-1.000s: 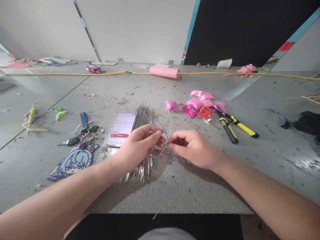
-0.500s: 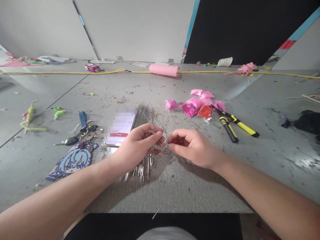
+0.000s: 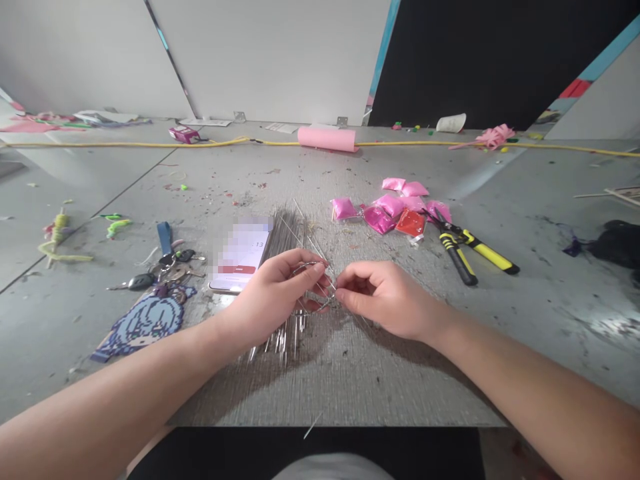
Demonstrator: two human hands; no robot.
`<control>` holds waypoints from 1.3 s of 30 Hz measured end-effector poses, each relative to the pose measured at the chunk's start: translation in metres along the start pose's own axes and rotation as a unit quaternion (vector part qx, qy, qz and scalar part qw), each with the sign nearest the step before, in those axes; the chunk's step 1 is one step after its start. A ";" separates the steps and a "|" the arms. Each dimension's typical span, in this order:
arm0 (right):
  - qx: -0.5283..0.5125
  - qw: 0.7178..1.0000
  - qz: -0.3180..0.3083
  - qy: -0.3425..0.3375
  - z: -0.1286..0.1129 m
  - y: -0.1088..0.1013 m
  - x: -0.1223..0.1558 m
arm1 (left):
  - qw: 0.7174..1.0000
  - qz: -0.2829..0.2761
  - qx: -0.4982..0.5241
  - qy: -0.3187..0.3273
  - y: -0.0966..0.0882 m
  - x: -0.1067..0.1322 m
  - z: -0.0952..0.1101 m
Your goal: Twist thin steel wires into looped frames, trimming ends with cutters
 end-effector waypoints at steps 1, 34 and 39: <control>-0.001 1.000 0.000 -0.002 0.000 0.000 0.000 | 1.000 0.000 0.002 -0.001 0.000 0.000 0.000; -0.008 1.000 -0.010 0.008 0.004 0.002 0.002 | 1.000 -0.014 -0.002 -0.005 0.002 0.001 0.000; 0.009 1.000 -0.024 0.002 0.000 0.005 0.003 | 0.999 -0.021 0.020 -0.018 0.002 0.001 -0.003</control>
Point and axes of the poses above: each hand's wrist, its own x-axis away from the middle knuckle, its own y-axis out of the palm, z = x × y, the point moved 10 cm from there along -x, towards the middle knuckle, and after that the axes turned 7 degrees about -x, right-handed, at the moved point
